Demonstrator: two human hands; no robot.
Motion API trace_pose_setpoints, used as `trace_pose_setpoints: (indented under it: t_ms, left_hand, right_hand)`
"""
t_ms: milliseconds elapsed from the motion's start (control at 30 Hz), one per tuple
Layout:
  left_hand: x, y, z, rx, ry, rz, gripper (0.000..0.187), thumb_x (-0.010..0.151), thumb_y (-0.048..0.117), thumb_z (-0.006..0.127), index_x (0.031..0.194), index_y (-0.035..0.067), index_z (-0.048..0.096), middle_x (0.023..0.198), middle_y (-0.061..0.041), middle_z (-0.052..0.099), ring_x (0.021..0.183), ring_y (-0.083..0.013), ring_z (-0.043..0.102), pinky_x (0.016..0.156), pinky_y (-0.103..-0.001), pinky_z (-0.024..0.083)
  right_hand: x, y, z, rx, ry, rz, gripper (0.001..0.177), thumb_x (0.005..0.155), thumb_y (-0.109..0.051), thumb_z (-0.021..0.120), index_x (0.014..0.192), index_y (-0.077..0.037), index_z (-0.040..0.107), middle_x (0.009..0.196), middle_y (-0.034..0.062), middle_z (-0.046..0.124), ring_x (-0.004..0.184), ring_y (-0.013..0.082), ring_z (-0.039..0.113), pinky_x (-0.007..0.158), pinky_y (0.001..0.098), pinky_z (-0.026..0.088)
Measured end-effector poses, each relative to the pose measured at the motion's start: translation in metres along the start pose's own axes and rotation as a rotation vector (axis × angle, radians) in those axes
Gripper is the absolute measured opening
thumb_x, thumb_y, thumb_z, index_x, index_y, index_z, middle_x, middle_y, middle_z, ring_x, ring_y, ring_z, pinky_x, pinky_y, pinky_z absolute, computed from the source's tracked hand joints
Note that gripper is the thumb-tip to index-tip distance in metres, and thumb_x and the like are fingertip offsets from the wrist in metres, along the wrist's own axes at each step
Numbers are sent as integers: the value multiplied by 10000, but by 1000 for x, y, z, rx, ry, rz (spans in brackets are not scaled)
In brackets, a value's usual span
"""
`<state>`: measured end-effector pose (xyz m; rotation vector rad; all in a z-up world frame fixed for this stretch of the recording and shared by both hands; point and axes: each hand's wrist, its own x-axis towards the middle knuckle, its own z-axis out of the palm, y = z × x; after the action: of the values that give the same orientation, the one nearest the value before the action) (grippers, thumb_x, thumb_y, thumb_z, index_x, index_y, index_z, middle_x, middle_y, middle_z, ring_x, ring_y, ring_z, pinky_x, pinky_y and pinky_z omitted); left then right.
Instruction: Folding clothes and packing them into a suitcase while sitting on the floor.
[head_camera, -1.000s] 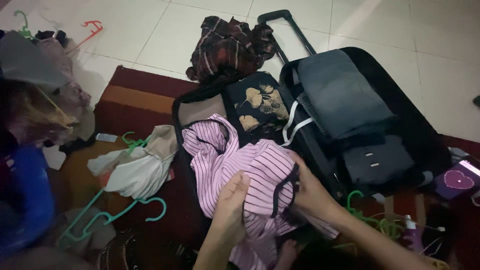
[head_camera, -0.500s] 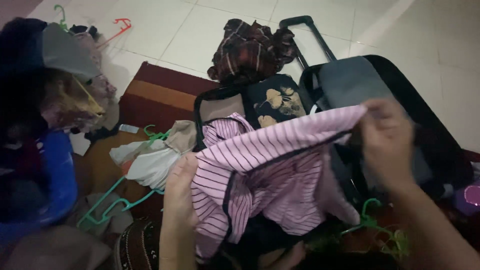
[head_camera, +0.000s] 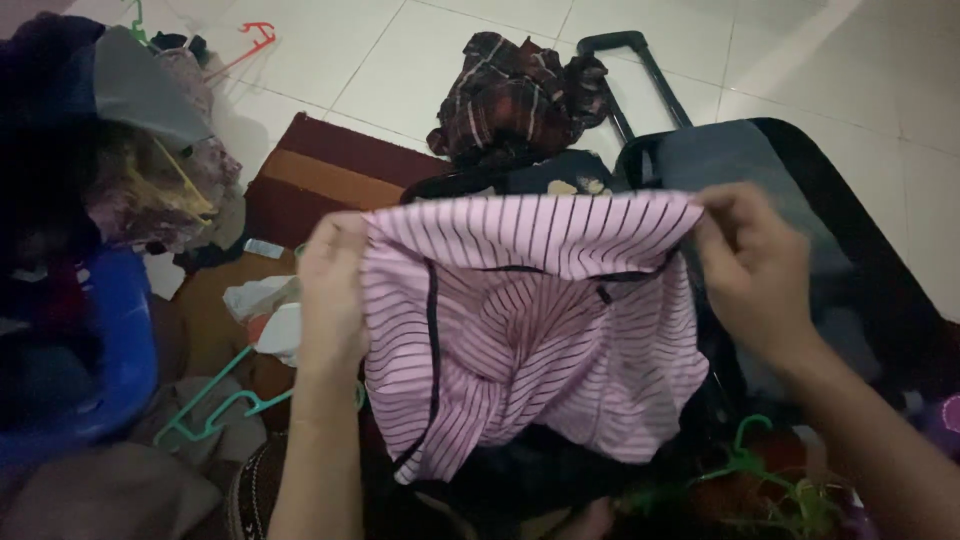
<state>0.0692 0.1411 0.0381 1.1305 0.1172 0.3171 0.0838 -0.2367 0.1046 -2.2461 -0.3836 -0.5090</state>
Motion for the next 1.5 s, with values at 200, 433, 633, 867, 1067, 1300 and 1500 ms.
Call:
trace_pose_setpoints:
  t_ms: [200,433,633,867,1067,1300,1500]
  left_hand:
    - [-32,-70,-44,177,-250,-300,217,1034,226,638,1018,10,649,882,45,619,813,-53,555,734,-212,464]
    - [-60,-98,-27,697,-162,-412,387,857,276,758,1162,57,664,822,-9,596,768,-113,548,723,-282,493]
    - [-69,-118,-30,1225,-255,629,792,661,430,812,1271,-29,603,1196,-220,642,1134,-379,568,1011,-432,335]
    - [-96,-116,-20,1057,-722,58,263,830,285,750,973,76,679,909,-98,712,877,-306,677,829,-421,516]
    - [-115,-143,-21,744,-1000,-241,248,953,311,672,1002,72,719,788,-99,736,689,-208,709,677,-344,565]
    - [-143,-153,-5,352,-1374,-574,605,952,462,680,1418,80,625,1150,-139,757,939,-190,722,865,-319,556]
    - [-124,-121,6,654,-1275,-550,593,904,478,695,1375,118,655,870,-107,687,757,-233,653,690,-371,521]
  right_hand:
    - [-21,45,-19,-123,-315,83,217,960,-124,688,1163,-47,675,1149,151,670,1044,212,668,785,309,562]
    - [-64,90,-24,-92,-1290,192,425,890,-285,780,1286,-147,713,1309,52,717,1142,199,708,945,391,552]
    - [-44,27,-6,-729,-1527,324,299,872,-331,704,1119,-162,709,1169,2,740,1120,153,722,993,305,576]
    - [-73,70,36,-455,-1245,141,831,712,-414,906,1409,-153,535,1334,91,610,1218,254,593,1006,411,483]
    - [-140,70,61,-470,-1140,-90,896,649,-289,869,1447,-121,499,1320,137,581,1191,350,554,1002,480,447]
    - [-147,123,43,-382,-1007,254,296,821,-206,754,1098,-106,726,969,76,694,887,263,710,776,374,574]
    - [-142,88,38,8,-689,583,125,872,-128,686,974,-56,677,1107,53,685,1022,197,744,865,361,620]
